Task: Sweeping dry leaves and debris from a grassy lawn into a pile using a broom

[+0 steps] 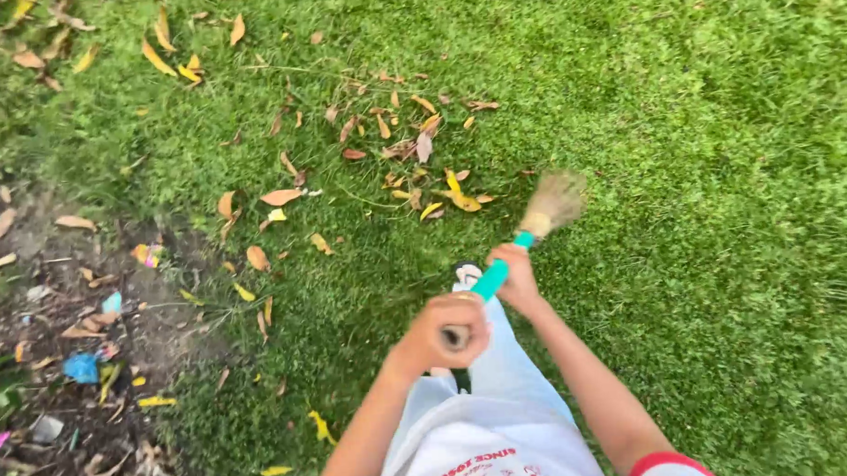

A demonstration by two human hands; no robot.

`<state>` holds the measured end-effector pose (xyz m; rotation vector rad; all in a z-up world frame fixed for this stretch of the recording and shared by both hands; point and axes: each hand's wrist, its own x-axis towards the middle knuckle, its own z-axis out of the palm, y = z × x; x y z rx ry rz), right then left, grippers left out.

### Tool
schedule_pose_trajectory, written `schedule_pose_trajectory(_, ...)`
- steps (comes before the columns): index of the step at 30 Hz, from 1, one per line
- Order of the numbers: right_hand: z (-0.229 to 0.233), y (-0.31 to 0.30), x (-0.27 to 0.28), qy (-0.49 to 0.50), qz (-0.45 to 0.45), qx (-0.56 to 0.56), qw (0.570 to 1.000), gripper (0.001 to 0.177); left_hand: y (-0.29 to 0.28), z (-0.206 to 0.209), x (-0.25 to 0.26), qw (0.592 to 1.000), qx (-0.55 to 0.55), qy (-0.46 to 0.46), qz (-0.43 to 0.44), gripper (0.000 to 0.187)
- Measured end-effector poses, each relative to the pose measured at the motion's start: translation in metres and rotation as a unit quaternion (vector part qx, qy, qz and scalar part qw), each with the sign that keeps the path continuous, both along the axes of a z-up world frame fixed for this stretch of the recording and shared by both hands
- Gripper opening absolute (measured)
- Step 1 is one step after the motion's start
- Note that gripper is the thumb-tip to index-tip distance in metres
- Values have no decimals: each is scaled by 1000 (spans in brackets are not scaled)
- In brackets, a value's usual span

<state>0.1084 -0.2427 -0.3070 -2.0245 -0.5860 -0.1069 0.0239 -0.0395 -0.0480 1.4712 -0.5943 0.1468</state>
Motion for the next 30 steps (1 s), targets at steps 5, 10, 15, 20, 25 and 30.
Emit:
schedule_pose_trajectory(5,-141,-28,28,57,-4,105,993,26,-40,-53,31,994,99,48,-3,25)
schedule_pose_trajectory(10,-61,163,30,287,82,258,919,17,-19,18,59,944,326,40,36,19)
schedule_pose_trajectory(15,51,185,58,229,223,304,897,9,-26,26,73,866,498,2,49,7)
schedule_pose_trajectory(20,145,144,91,107,248,170,948,28,-10,121,90,927,320,-159,116,39)
schedule_pose_trajectory(25,124,29,126,31,159,61,985,15,-22,105,127,991,122,-53,20,36)
schedule_pose_trajectory(30,3,-78,156,26,87,-94,991,18,-64,7,159,997,19,69,-20,40)
